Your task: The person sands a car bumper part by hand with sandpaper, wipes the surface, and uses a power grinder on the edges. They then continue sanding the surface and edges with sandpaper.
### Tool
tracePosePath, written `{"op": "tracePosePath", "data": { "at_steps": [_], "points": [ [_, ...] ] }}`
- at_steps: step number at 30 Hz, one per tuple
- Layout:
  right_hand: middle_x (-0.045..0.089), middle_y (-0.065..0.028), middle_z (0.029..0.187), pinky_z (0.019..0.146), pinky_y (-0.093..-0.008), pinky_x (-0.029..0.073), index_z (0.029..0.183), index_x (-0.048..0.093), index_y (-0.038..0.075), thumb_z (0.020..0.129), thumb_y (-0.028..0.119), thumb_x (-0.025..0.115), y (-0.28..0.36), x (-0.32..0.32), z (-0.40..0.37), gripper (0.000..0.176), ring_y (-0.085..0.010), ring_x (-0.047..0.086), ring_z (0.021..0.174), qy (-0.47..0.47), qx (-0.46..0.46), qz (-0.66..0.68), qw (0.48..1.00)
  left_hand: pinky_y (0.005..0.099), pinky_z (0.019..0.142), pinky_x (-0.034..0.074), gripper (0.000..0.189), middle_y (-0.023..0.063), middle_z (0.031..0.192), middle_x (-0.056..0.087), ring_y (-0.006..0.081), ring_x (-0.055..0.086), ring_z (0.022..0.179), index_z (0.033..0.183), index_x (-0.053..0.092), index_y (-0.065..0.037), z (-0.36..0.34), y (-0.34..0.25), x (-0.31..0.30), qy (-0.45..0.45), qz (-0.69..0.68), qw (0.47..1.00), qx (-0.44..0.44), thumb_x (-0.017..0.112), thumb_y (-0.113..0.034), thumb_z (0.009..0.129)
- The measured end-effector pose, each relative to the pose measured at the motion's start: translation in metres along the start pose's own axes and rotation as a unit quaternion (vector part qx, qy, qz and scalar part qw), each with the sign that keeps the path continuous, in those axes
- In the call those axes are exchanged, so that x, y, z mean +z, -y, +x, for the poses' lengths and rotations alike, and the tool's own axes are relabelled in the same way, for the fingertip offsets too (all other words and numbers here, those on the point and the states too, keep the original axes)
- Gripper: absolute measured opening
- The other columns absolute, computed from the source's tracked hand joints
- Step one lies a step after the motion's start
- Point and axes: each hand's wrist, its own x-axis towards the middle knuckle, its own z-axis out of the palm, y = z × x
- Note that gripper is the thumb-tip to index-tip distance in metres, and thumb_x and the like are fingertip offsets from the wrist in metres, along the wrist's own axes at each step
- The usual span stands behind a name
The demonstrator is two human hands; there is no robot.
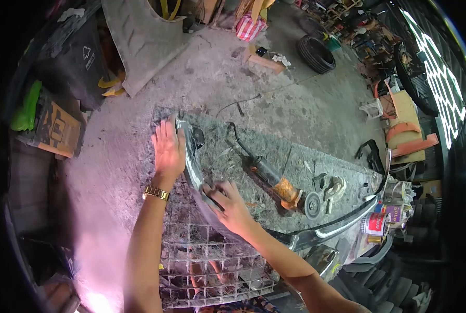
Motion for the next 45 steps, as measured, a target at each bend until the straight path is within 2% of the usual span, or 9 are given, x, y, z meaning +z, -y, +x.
{"op": "tracePosePath", "data": {
  "at_steps": [20,23,27,30,32,35,39,41,45],
  "points": [
    [0.055,-0.0154,0.121,0.095,-0.0451,0.046,0.132,0.062,0.006,0.084,0.01,0.071,-0.003,0.007,0.018,0.049,-0.0376,0.052,0.108,0.004,0.028,0.039,0.999,0.0557,0.114,0.029,0.048,0.0248,0.145,0.047,0.0452,0.042,0.136,0.15,0.038,-0.008,0.001,-0.003,-0.005,0.051,-0.021,0.998,-0.031,0.041,-0.026,0.106],
    [0.054,-0.0164,0.119,0.094,-0.0452,0.046,0.131,0.061,0.005,0.086,0.012,0.07,-0.004,0.003,0.015,0.047,-0.0386,0.052,0.108,0.008,-0.021,0.019,1.0,0.0548,0.111,0.032,0.048,0.0241,0.143,0.048,0.0451,0.045,0.132,0.149,0.038,-0.007,-0.001,0.0,-0.001,0.013,-0.004,1.0,0.002,0.042,-0.025,0.106],
    [0.053,-0.0175,0.118,0.092,-0.0459,0.046,0.13,0.061,0.004,0.088,0.014,0.069,-0.001,0.008,0.012,0.044,-0.0397,0.051,0.106,0.01,0.007,0.002,1.0,0.0546,0.11,0.032,0.047,0.0227,0.143,0.049,0.0451,0.045,0.131,0.149,0.039,-0.007,-0.003,0.001,0.001,0.044,-0.019,0.999,-0.019,0.042,-0.024,0.105],
    [0.053,-0.0181,0.117,0.091,-0.0463,0.046,0.129,0.061,0.003,0.088,0.014,0.068,0.002,0.007,0.016,0.043,-0.0401,0.051,0.104,0.005,-0.009,-0.019,1.0,0.0547,0.107,0.034,0.046,0.023,0.141,0.051,0.0451,0.047,0.128,0.147,0.04,-0.006,0.002,0.003,0.004,-0.022,0.018,1.0,0.011,0.045,-0.022,0.104],
    [0.053,-0.0181,0.116,0.09,-0.0466,0.046,0.128,0.061,0.002,0.088,0.014,0.068,0.003,0.007,0.014,0.043,-0.04,0.051,0.103,0.014,0.002,-0.017,1.0,0.0559,0.109,0.032,0.047,0.0237,0.143,0.049,0.0457,0.046,0.129,0.148,0.04,-0.006,0.001,-0.006,-0.009,0.041,-0.033,0.998,-0.018,0.044,-0.023,0.104],
    [0.053,-0.0182,0.116,0.09,-0.0467,0.046,0.126,0.062,0.002,0.088,0.014,0.069,0.005,0.012,0.028,0.04,-0.0395,0.052,0.103,-0.027,0.004,0.013,1.0,0.0558,0.108,0.033,0.047,0.025,0.141,0.05,0.0454,0.046,0.129,0.148,0.04,-0.006,0.0,-0.001,-0.003,0.02,-0.011,1.0,-0.002,0.044,-0.023,0.104],
    [0.054,-0.017,0.121,0.093,-0.0445,0.047,0.126,0.064,0.003,0.088,0.009,0.07,0.001,0.007,0.023,0.039,-0.0389,0.054,0.105,-0.012,-0.003,-0.02,1.0,0.0541,0.108,0.036,0.05,0.0261,0.142,0.05,0.0424,0.048,0.128,0.148,0.04,-0.006,0.0,0.001,-0.002,0.028,0.019,0.999,-0.004,0.044,-0.028,0.104],
    [0.054,-0.0164,0.123,0.097,-0.0439,0.047,0.128,0.063,0.004,0.088,0.007,0.07,-0.01,-0.001,0.047,0.041,-0.0381,0.054,0.109,-0.001,0.007,0.067,0.998,0.0544,0.108,0.036,0.05,0.0273,0.143,0.049,0.0434,0.047,0.129,0.149,0.039,-0.005,0.001,0.001,0.0,0.027,0.021,0.999,-0.003,0.043,-0.029,0.104],
    [0.053,-0.0167,0.126,0.103,-0.043,0.044,0.132,0.061,0.005,0.089,0.007,0.069,-0.003,-0.004,0.022,0.045,-0.0371,0.053,0.117,0.023,0.059,0.085,0.994,0.0578,0.116,0.028,0.05,0.0302,0.149,0.043,0.0479,0.04,0.138,0.151,0.036,-0.009,0.002,0.004,-0.003,0.057,-0.016,0.998,-0.02,0.039,-0.031,0.107]
  ]
}}
